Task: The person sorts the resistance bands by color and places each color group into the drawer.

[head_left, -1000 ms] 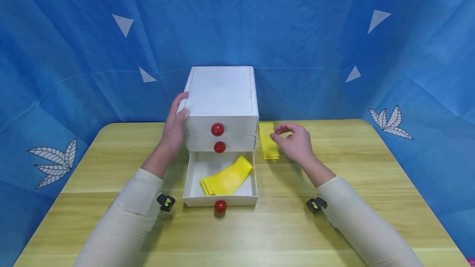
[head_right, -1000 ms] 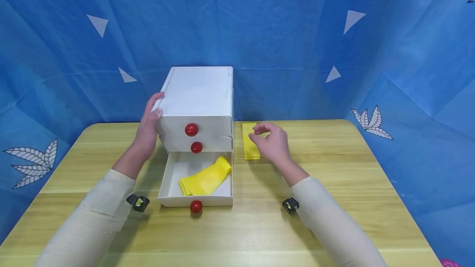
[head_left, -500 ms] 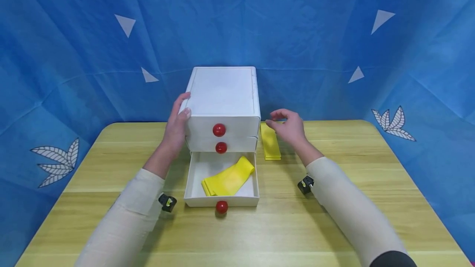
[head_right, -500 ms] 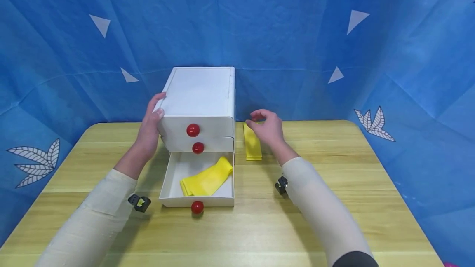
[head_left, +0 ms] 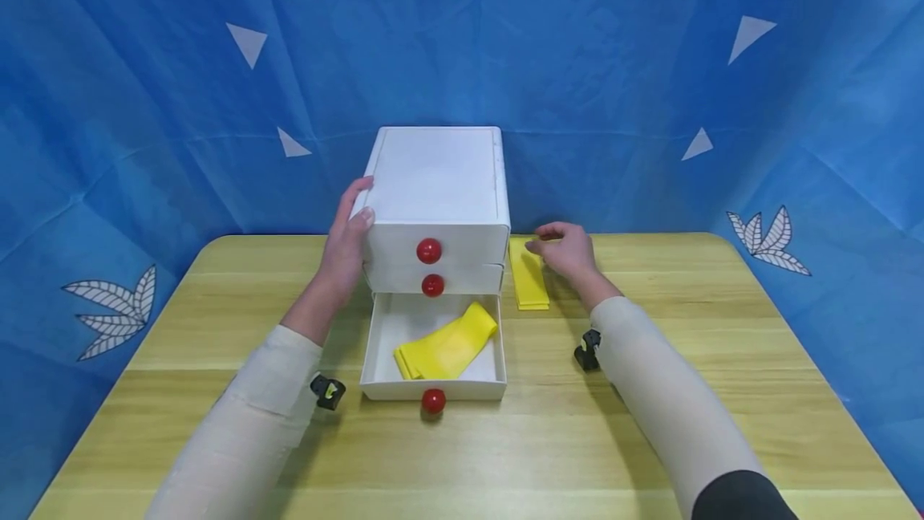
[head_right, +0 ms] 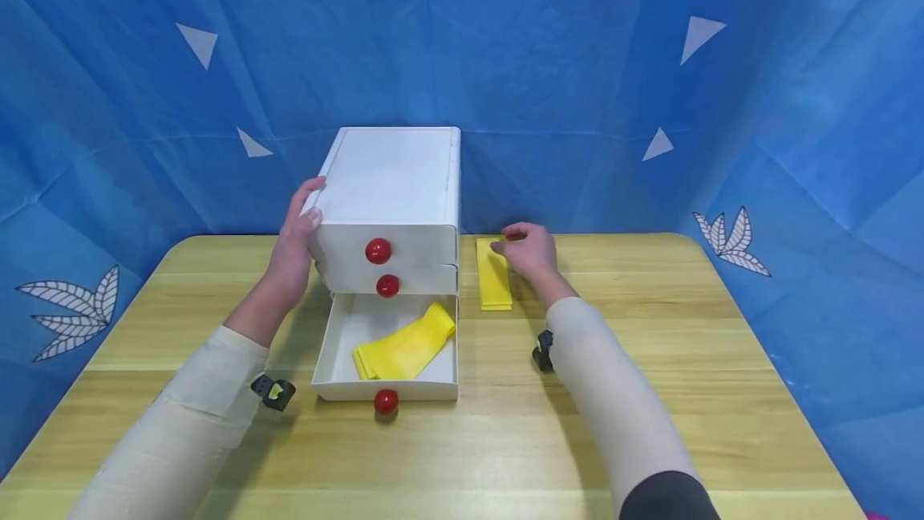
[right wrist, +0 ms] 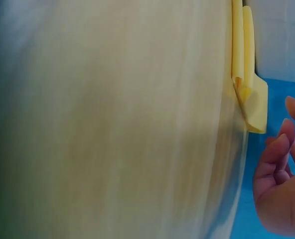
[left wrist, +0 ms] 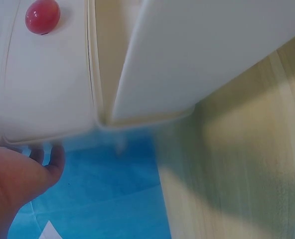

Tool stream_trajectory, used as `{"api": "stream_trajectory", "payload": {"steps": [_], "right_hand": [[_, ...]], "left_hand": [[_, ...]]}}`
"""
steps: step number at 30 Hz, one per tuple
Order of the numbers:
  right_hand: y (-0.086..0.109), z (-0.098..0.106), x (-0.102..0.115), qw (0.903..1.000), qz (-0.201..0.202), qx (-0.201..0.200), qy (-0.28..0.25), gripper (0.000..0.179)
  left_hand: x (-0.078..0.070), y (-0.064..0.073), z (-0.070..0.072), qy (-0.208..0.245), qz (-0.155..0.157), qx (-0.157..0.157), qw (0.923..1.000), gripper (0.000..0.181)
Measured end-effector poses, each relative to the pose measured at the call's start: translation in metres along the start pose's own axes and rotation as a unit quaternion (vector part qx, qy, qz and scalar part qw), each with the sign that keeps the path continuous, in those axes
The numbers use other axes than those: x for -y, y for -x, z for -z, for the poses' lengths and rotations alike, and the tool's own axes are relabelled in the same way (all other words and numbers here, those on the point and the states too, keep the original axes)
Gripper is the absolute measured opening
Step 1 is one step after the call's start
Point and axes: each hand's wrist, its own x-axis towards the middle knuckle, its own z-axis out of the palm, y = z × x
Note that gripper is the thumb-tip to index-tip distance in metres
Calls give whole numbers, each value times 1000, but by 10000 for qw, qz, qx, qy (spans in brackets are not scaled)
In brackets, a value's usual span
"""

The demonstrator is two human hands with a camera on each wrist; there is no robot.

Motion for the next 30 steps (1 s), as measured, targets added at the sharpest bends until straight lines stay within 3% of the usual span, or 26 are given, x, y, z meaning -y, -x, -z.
{"api": "stream_trajectory", "payload": {"steps": [9, 19, 30], "right_hand": [[-8, -3, -10, 9998, -102, 128, 93, 39], [-6, -9, -4, 9992, -60, 220, 336, 34], [-8, -13, -5, 9984, 396, 273, 314, 21]], "left_hand": [[-2, 0, 0, 6, 49, -1, 10000, 52], [-3, 0, 0, 20, 55, -13, 10000, 53], [-2, -1, -2, 4, 22, 7, 10000, 53]]}}
